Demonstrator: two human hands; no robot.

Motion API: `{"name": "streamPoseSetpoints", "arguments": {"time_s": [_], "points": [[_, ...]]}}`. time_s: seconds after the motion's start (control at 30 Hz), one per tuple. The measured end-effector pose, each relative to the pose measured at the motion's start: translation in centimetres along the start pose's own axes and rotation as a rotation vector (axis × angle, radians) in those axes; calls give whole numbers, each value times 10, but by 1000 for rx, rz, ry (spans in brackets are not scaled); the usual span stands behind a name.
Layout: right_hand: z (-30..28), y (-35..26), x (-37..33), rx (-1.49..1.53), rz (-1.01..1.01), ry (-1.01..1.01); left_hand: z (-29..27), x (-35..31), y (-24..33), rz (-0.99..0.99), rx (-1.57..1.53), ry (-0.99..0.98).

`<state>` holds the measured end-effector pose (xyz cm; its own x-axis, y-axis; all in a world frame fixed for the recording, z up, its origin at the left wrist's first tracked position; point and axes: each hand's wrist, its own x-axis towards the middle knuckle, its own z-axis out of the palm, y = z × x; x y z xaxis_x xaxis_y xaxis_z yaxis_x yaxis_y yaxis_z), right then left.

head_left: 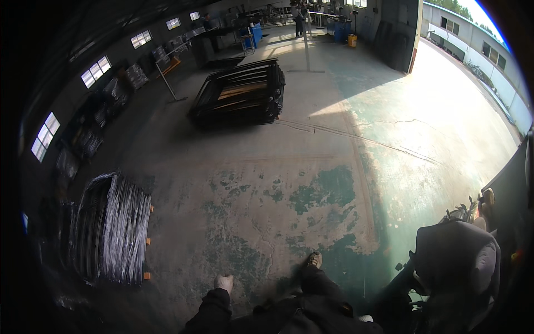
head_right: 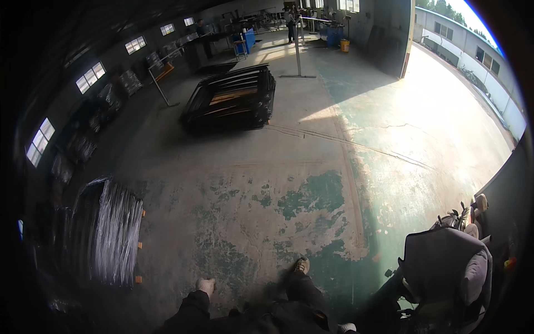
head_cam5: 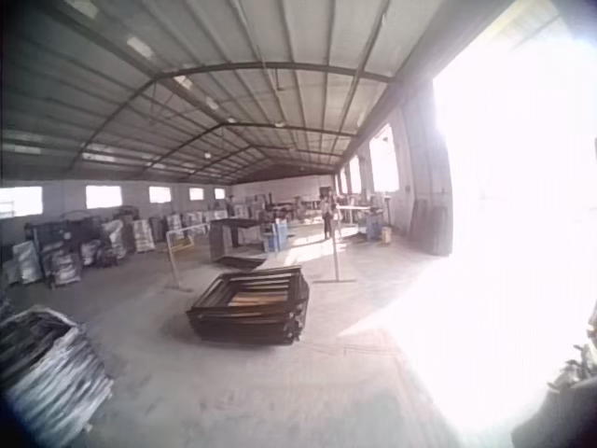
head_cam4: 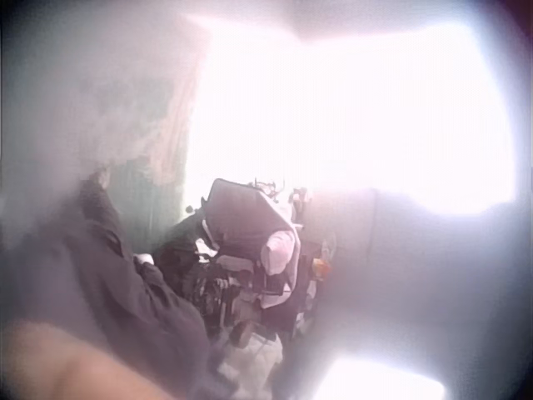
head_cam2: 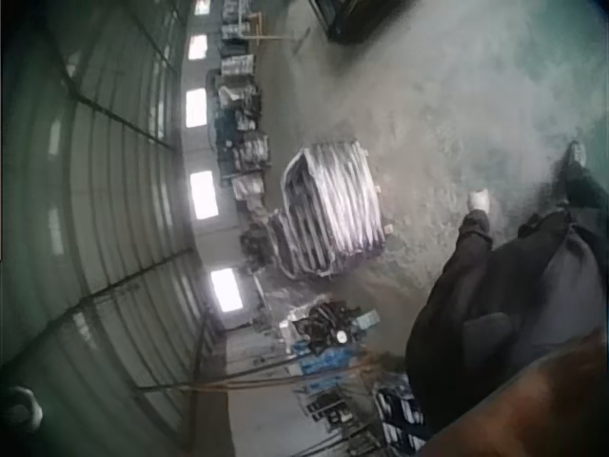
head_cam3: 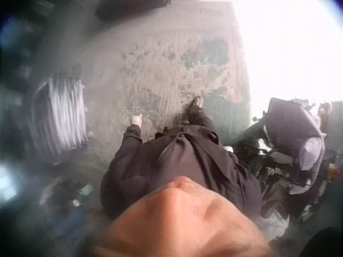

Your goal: The person picks up metal rods from a rack, carries them to a cutting machine, and loads them for cutting. They then measure a bent metal rod with a tape measure on a workbench.

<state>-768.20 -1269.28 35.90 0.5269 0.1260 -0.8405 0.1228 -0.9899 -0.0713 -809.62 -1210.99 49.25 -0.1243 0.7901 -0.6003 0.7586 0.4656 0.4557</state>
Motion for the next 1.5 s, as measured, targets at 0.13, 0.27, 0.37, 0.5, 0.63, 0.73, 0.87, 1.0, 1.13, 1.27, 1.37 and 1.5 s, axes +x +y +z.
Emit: {"name": "streamPoseSetpoints", "arguments": {"time_s": [0.13, 0.27, 0.37, 0.5, 0.63, 0.73, 0.87, 1.0, 1.13, 1.27, 1.37, 1.5], "points": [[-168, -213, 91, 648, -7, -11, 44, 28, 112, -84, 455, -309], [-369, -439, 92, 497, -492, 234, 103, 66, 237, 248, 121, -397], [-484, -573, 97, 505, -693, 241, 143, 127, 329, 324, 9, -366], [-581, -679, 188, 383, -747, 345, 189, 260, 449, 376, 37, -314], [-608, -677, 299, 662, -392, 409, 178, 399, 592, 395, 510, -411], [-603, -644, 338, 1033, 196, 115, 153, 472, 735, 950, 1189, -402], [-620, -667, 365, 467, 229, -28, 149, 539, 939, 330, 448, -164], [-684, -769, 434, 354, 220, -101, 186, 629, 1095, 431, 272, -117], [-791, -889, 543, 126, 66, -96, 253, 707, 1168, 142, 246, -245], [-982, -1073, 670, 783, 96, 59, 275, 754, 1263, 642, 872, -648], [-1160, -1239, 734, 599, -307, 369, 290, 770, 1364, 347, 314, -513], [-1349, -1450, 780, 586, -612, 394, 323, 846, 1504, 130, -62, -406]]}}
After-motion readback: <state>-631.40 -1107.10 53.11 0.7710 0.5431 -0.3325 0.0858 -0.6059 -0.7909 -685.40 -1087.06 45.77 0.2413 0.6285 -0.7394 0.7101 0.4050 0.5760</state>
